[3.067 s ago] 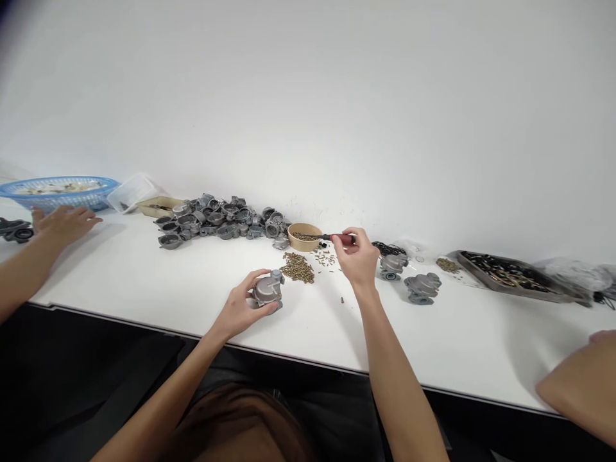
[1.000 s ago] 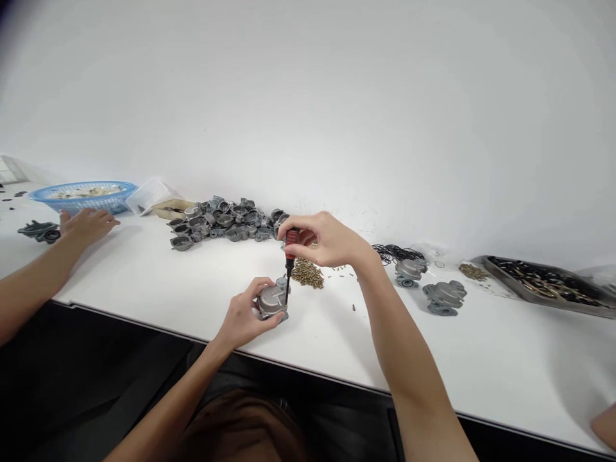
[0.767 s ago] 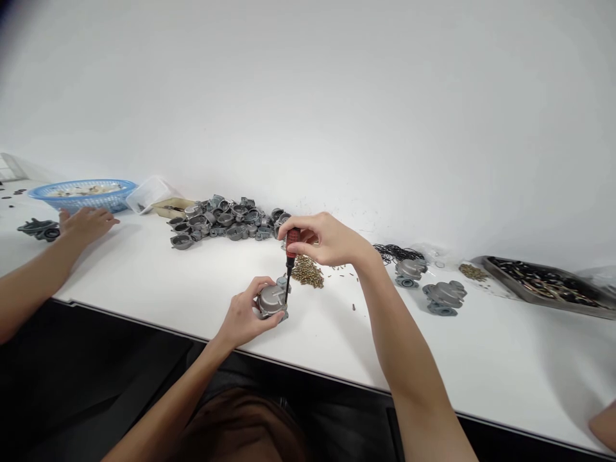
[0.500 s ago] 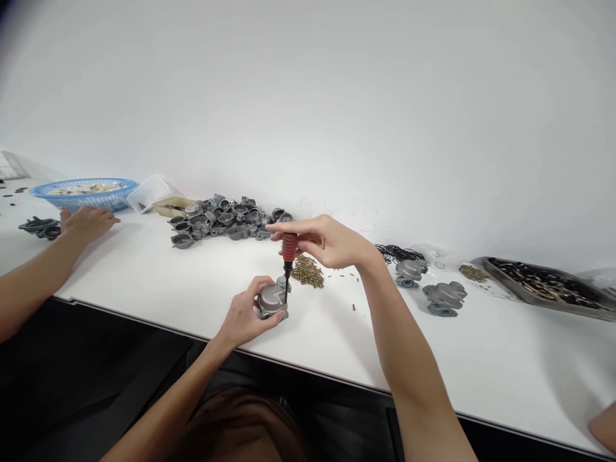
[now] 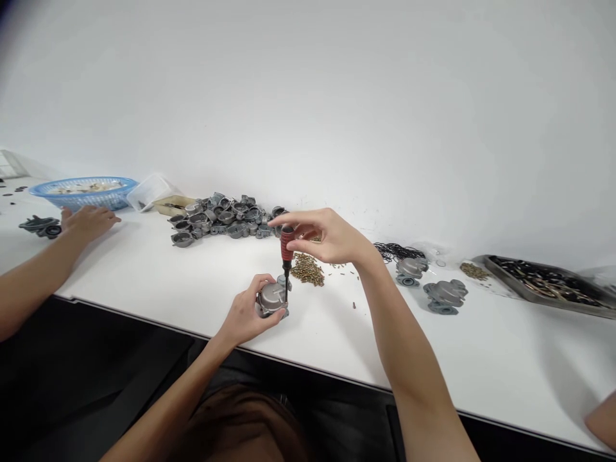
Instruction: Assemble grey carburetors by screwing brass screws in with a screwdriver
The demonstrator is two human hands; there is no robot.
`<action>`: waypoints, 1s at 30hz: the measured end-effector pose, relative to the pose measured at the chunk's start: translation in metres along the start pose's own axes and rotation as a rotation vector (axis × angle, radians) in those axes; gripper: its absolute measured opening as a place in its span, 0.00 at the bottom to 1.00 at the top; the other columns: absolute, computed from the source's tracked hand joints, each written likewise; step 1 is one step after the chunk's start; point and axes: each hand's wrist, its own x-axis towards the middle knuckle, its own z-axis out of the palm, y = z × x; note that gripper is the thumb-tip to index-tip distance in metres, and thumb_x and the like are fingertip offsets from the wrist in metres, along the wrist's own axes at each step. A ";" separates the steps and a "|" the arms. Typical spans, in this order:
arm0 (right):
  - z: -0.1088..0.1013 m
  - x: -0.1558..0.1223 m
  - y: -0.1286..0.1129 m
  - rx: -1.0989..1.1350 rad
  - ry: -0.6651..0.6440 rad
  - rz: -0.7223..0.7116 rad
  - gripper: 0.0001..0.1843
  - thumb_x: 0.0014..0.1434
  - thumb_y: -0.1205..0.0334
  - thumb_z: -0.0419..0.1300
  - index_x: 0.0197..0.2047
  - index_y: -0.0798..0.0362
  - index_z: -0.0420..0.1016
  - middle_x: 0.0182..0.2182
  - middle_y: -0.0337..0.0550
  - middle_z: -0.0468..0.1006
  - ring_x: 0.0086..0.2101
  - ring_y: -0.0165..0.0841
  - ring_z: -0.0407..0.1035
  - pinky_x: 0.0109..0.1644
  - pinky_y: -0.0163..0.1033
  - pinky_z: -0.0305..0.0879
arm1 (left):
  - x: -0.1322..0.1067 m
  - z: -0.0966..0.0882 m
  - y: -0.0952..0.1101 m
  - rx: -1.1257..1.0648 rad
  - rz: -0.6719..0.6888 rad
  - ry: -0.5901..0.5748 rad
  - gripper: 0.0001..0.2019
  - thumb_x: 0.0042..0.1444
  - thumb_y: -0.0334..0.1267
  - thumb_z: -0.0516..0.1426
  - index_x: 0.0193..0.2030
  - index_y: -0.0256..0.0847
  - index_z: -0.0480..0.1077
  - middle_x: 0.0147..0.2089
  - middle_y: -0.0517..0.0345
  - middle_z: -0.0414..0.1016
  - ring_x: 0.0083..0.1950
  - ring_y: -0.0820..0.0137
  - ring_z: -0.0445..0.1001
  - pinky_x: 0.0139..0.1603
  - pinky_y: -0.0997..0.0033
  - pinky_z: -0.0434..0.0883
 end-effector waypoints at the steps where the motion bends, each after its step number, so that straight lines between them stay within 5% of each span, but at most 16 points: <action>1: 0.000 0.001 0.001 -0.031 0.026 0.001 0.19 0.65 0.64 0.64 0.59 0.51 0.77 0.37 0.43 0.83 0.35 0.33 0.79 0.38 0.39 0.77 | 0.000 0.000 0.000 0.000 0.000 0.000 0.25 0.53 0.42 0.64 0.55 0.50 0.59 0.46 0.62 0.79 0.40 0.64 0.80 0.44 0.68 0.72; 5: 0.001 0.003 0.005 -0.147 0.040 -0.076 0.15 0.65 0.62 0.64 0.55 0.49 0.80 0.35 0.44 0.83 0.39 0.34 0.77 0.38 0.37 0.75 | 0.000 0.000 0.001 -0.022 -0.011 -0.008 0.26 0.52 0.42 0.65 0.54 0.50 0.59 0.45 0.62 0.79 0.41 0.64 0.80 0.45 0.67 0.72; 9: 0.001 0.001 0.005 0.008 -0.089 -0.090 0.22 0.69 0.67 0.57 0.64 0.47 0.74 0.48 0.48 0.81 0.41 0.33 0.79 0.45 0.40 0.77 | 0.001 -0.002 0.000 -0.071 -0.025 -0.024 0.27 0.51 0.43 0.67 0.54 0.49 0.59 0.47 0.61 0.79 0.44 0.63 0.80 0.47 0.66 0.73; 15: 0.003 0.003 0.006 -0.092 0.037 -0.026 0.16 0.63 0.61 0.67 0.54 0.48 0.81 0.35 0.43 0.81 0.37 0.33 0.77 0.37 0.37 0.77 | 0.003 0.000 -0.003 -0.078 -0.015 -0.018 0.30 0.49 0.45 0.69 0.54 0.49 0.59 0.52 0.57 0.78 0.50 0.60 0.80 0.51 0.63 0.74; 22: 0.004 0.003 0.008 0.103 -0.054 -0.026 0.17 0.65 0.65 0.63 0.57 0.52 0.78 0.45 0.48 0.80 0.40 0.33 0.79 0.44 0.40 0.81 | -0.001 0.004 -0.005 -0.063 0.069 0.021 0.29 0.55 0.39 0.65 0.60 0.47 0.58 0.57 0.52 0.76 0.52 0.59 0.80 0.54 0.59 0.76; 27: 0.007 0.006 0.007 -0.069 0.033 -0.113 0.16 0.60 0.62 0.69 0.52 0.49 0.82 0.37 0.44 0.81 0.37 0.32 0.77 0.39 0.36 0.78 | -0.001 0.003 -0.004 -0.061 0.191 -0.010 0.26 0.60 0.35 0.62 0.64 0.49 0.67 0.64 0.51 0.71 0.64 0.58 0.73 0.66 0.57 0.71; 30: 0.006 0.005 0.006 -0.039 -0.019 -0.093 0.18 0.64 0.64 0.65 0.57 0.48 0.79 0.45 0.47 0.81 0.40 0.33 0.77 0.43 0.38 0.79 | 0.000 0.002 -0.005 -0.084 0.186 -0.014 0.23 0.59 0.37 0.64 0.61 0.47 0.71 0.62 0.49 0.74 0.63 0.56 0.74 0.67 0.56 0.72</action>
